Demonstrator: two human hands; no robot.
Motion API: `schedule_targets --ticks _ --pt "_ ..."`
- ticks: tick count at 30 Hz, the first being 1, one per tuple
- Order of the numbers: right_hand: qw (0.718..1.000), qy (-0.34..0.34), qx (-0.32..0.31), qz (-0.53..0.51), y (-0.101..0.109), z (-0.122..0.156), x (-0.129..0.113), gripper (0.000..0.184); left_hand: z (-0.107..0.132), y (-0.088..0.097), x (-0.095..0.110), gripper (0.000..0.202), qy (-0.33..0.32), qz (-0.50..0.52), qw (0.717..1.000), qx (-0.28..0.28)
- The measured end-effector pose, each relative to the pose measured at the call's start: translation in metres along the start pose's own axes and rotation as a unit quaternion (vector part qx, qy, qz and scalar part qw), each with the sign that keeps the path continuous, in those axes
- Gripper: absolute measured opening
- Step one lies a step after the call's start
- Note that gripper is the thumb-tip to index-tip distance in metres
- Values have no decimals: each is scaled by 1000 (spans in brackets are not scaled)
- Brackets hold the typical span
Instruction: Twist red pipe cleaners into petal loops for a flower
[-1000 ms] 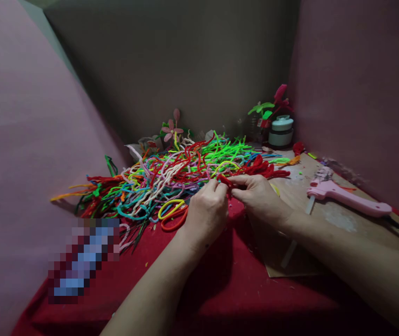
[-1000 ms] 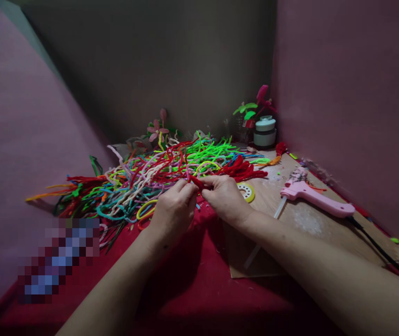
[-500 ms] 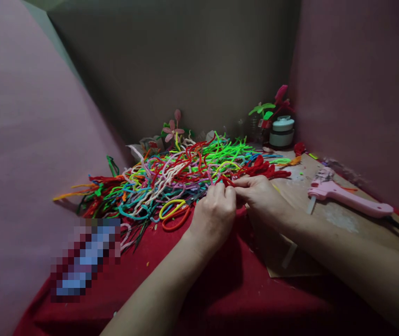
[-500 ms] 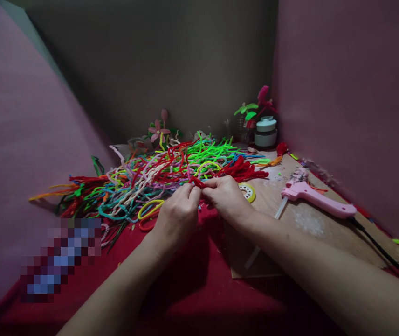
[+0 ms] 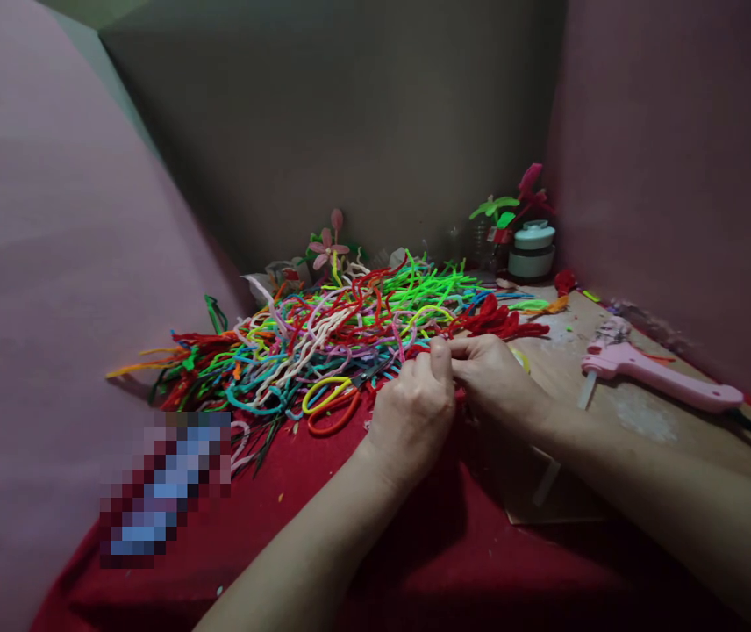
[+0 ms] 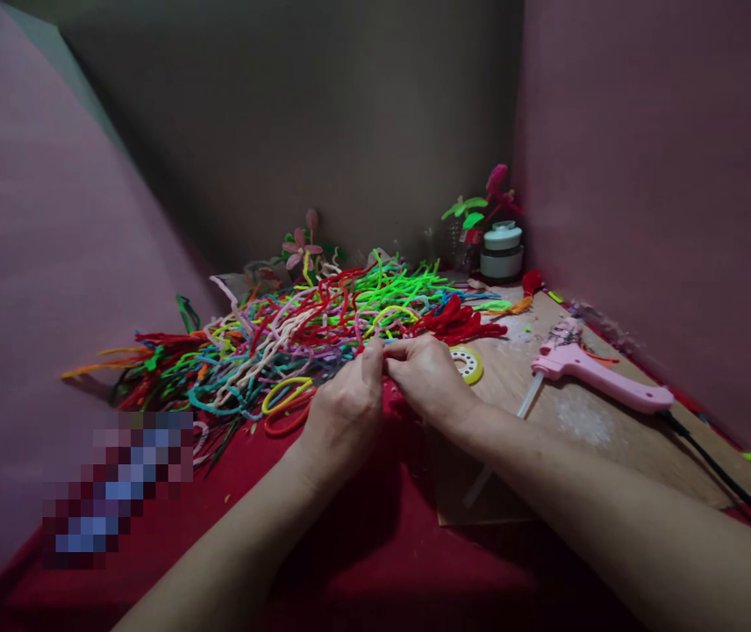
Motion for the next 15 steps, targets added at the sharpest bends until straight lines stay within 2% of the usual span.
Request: schedule_targets --ticks 3,5,7,8,9,10,12,13,14,15 --pt "998 -52 16 -36 3 -1 6 17 2 -8 1 37 -10 77 997 -17" --pt "993 -84 29 -74 5 -2 9 14 1 -10 -4 39 12 163 987 -9" --pt "989 -98 45 -98 8 -5 10 10 -3 -10 -17 38 89 269 959 18" --pt "988 -103 51 -103 9 -6 11 9 -4 -11 -27 37 149 331 931 30" --pt "987 -106 56 -108 10 -7 12 9 -4 -15 -37 37 216 400 890 35" --pt "986 -108 56 -114 10 -7 13 9 -2 -21 -45 38 285 469 835 36" --pt "985 -107 51 -122 9 -8 13 10 3 -34 -54 43 405 585 702 23" --pt "985 -106 49 -124 9 -7 12 10 5 -41 -53 44 443 628 640 4" --pt "985 -107 45 -128 8 -7 12 11 7 -46 -50 43 464 661 589 -20" --pt "984 -111 37 -134 6 -6 12 11 7 -49 -46 41 472 686 551 -47"
Point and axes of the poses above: each hand's wrist, its own z-axis away from the middle knuckle, its own y-axis out of the back of the hand, x = y × z, the point moved 8 cm from there along -z, towards the middle knuckle, and after that the axes turned 9 degrees about x, right-handed, at the moved point
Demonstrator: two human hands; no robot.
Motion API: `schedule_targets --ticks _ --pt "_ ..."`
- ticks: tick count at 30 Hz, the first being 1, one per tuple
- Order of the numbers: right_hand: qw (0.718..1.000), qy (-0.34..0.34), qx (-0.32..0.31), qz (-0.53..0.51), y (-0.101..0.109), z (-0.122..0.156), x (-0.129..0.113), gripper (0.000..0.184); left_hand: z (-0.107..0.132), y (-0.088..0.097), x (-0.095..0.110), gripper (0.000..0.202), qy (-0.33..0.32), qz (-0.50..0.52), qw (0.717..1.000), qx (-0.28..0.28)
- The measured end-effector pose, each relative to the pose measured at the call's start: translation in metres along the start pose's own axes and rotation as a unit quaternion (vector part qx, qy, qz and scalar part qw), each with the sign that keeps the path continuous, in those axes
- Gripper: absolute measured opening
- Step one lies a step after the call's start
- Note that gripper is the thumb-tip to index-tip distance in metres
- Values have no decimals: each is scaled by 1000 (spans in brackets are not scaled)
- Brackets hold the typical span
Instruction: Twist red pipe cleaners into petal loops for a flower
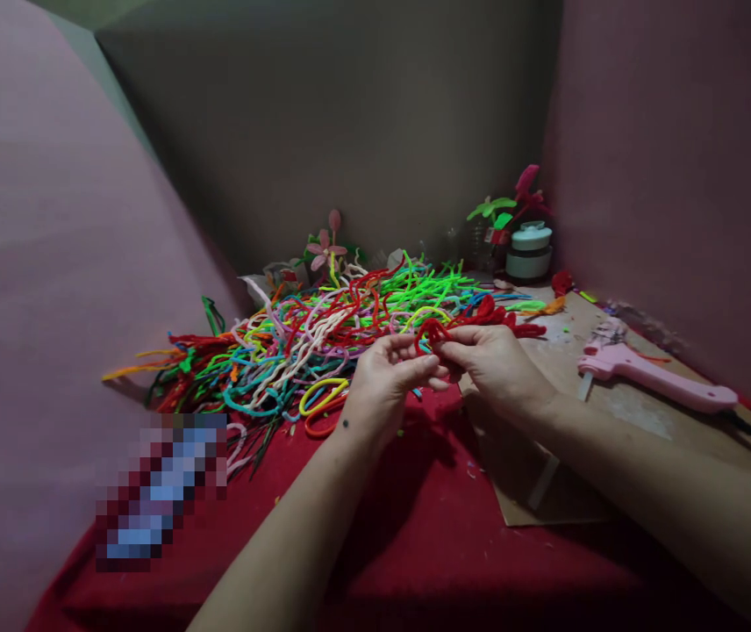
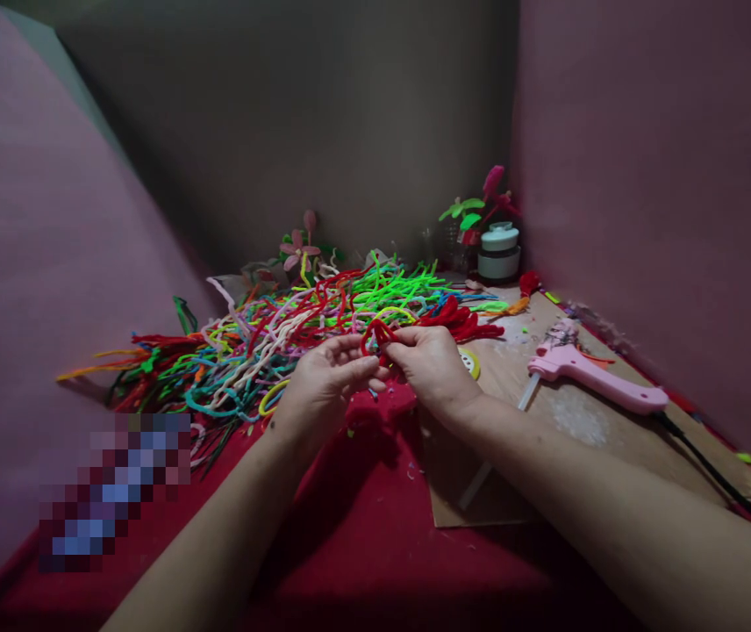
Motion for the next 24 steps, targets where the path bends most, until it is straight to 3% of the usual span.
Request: schedule_targets --ticks 3,8,11,15,21,24 --pt "999 -14 -30 -23 -6 3 1 12 2 -8 -5 34 40 26 998 -49" --pt "999 28 -7 19 -2 2 -4 11 6 1 4 29 -77 -73 994 16" --pt "999 30 -5 34 0 1 -3 11 11 1 14 22 -180 -180 966 49" --pt "999 40 -15 24 0 1 -4 14 17 2 19 17 -251 -229 938 62" --pt "998 59 -18 1 -2 2 -8 14 34 -8 31 14 -422 -378 820 80" --pt "997 76 -31 -2 -5 5 -14 18 33 -7 31 14 -429 -376 817 83"
Point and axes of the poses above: each hand's wrist, its own z-axis away from the middle knuckle, its own y-axis out of the back of the hand, x = y × z, the point moved 8 cm from there along -z, towards the middle knuckle, and after that the axes turned 9 degrees about x, right-handed, at the moved point
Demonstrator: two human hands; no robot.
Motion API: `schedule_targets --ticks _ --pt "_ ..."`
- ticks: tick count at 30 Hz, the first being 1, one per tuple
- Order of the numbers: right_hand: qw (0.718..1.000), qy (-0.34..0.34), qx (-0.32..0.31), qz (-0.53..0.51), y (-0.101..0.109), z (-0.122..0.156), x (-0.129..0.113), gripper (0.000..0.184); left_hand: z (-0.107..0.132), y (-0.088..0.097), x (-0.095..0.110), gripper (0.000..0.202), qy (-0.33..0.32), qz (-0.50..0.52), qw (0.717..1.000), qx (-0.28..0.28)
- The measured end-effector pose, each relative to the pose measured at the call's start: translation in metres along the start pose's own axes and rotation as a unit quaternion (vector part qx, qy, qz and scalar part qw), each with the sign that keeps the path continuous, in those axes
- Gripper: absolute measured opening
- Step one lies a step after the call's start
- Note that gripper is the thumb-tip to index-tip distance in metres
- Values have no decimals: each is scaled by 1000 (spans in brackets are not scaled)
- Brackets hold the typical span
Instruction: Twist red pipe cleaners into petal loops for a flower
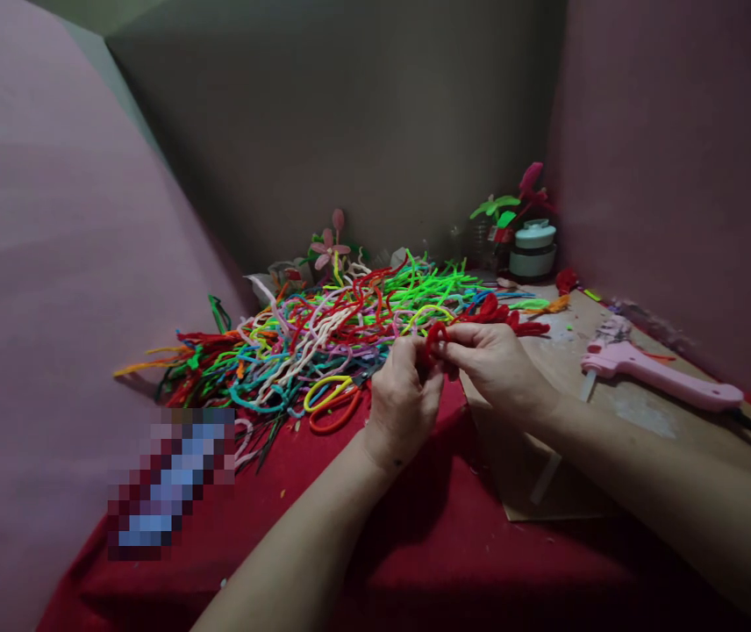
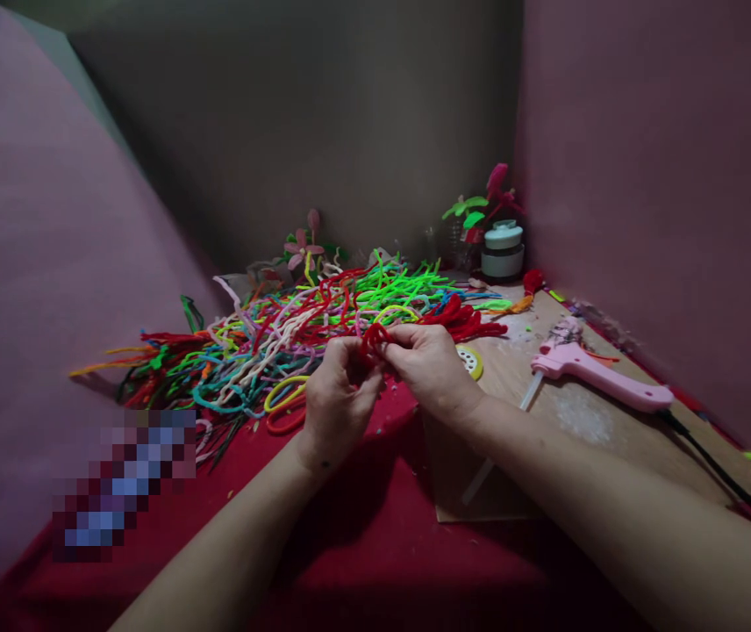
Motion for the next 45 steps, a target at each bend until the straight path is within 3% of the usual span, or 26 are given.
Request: schedule_targets --ticks 7,9,13,15,18,22,25,29,32,37,45 --pt "999 -8 -22 -39 -3 2 -2 31 -2 7 -5 18 52 70 996 18" --pt "999 -10 -31 -39 -5 2 0 29 -2 10 -1 17 33 60 997 32" --pt "999 23 -25 23 -4 3 -1 21 -1 13 12 13 -70 -31 996 42" --pt "997 41 -27 53 -4 3 -2 18 -2 13 10 12 -74 -40 996 39" --pt "997 33 -45 44 -6 1 -1 16 -7 9 2 9 -46 -1 999 13" --pt "996 -21 -87 5 -10 -2 6 8 -16 7 0 5 -59 58 996 -24" --pt "993 -60 -102 8 -12 -2 11 7 -19 0 -4 8 -46 74 992 -93" --pt "998 -40 -56 2 -6 -3 6 4 -16 -6 -12 11 2 22 988 -150" --pt "997 -33 -57 -45 -7 -2 5 7 -12 -10 -20 13 82 43 981 -173" --pt "994 -61 -40 -78 -3 -6 12 20 -2 -23 -26 31 204 157 936 -239" --pt "991 -94 7 -98 6 -11 12 21 3 -24 -25 22 317 231 878 -277"
Point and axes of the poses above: each hand's wrist, its own z-axis away from the middle knuckle, its own y-axis out of the back of the hand, x = y × z, the point moved 8 cm from there along -z, towards the middle knuckle, and after that the axes turned 9 degrees about x, right-handed, at the moved point
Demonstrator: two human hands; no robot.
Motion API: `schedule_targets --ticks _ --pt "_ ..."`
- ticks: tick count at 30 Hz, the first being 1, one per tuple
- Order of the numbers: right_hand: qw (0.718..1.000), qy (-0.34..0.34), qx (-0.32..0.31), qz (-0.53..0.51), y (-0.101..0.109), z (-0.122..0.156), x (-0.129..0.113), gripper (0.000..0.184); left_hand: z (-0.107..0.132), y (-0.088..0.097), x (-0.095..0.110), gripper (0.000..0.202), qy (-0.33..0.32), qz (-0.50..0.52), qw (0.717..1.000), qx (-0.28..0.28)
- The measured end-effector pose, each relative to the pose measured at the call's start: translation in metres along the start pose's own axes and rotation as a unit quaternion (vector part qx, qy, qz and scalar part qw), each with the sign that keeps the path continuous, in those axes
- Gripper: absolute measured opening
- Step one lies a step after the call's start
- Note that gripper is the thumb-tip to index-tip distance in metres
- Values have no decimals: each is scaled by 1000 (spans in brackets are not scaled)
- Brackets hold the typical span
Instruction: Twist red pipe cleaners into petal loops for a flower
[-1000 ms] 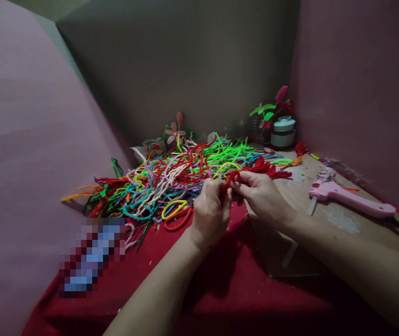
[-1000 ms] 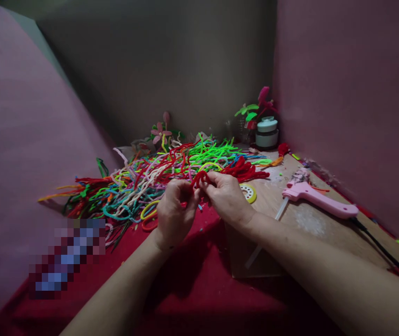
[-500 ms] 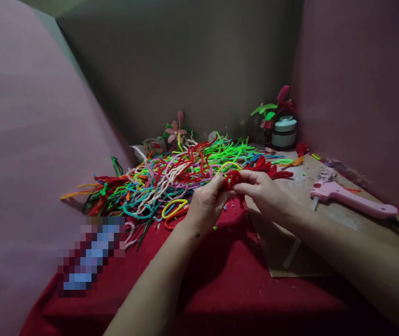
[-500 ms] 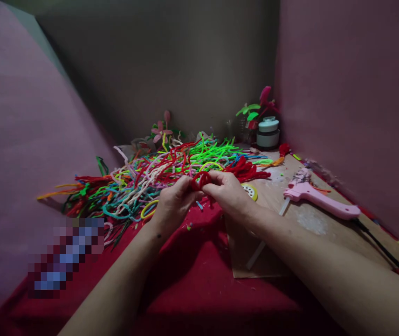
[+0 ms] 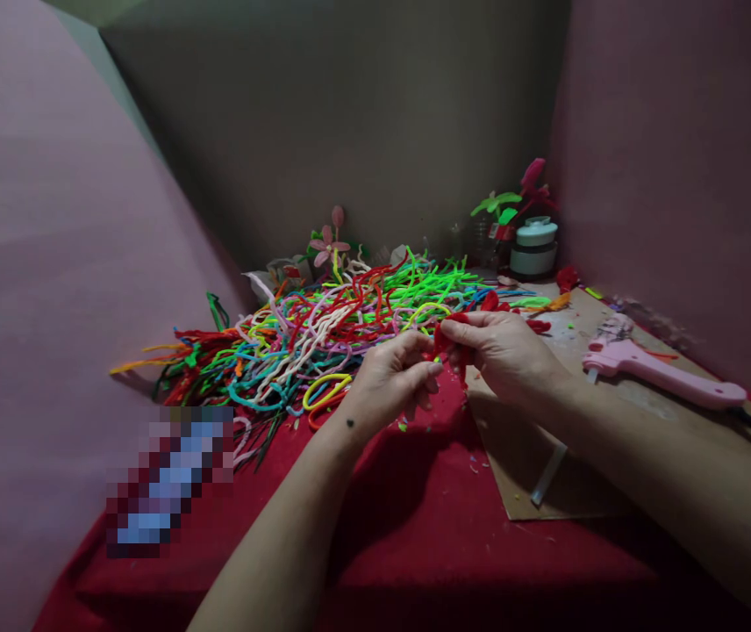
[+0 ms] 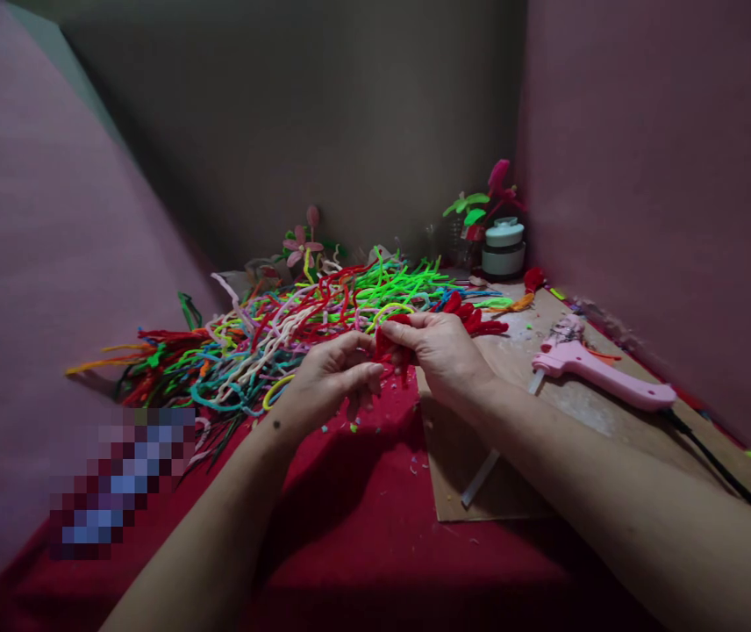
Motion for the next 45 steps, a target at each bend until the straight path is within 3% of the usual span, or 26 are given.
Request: schedule_targets --ticks 10,18,23,27,32,38,45 --pt "998 -31 7 -62 0 0 5 27 2 1 2 22 33 -1 999 -4" --pt "1000 1 -5 12 -1 0 2 30 0 4 0 21 44 -2 998 54" --pt "992 36 -31 115 -5 2 -4 18 -4 25 0 25 22 33 990 134" --pt "977 43 -50 204 -10 7 -5 13 -7 35 2 23 -11 25 987 159" --pt "984 12 -62 164 -12 9 1 13 -7 36 3 21 -18 25 985 168" --pt "992 -74 -93 48 -14 7 21 12 -5 35 5 15 -24 29 983 179" --pt "989 -104 -83 60 -19 15 29 17 -4 27 5 14 -25 33 986 163"
Point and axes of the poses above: each hand's wrist, its own z-axis away from the middle knuckle, its own y-axis out of the back of the hand, x = y × z, the point moved 8 cm from there along -z, towards the middle knuckle, and after that the axes turned 9 degrees about x, right-handed, at the moved point
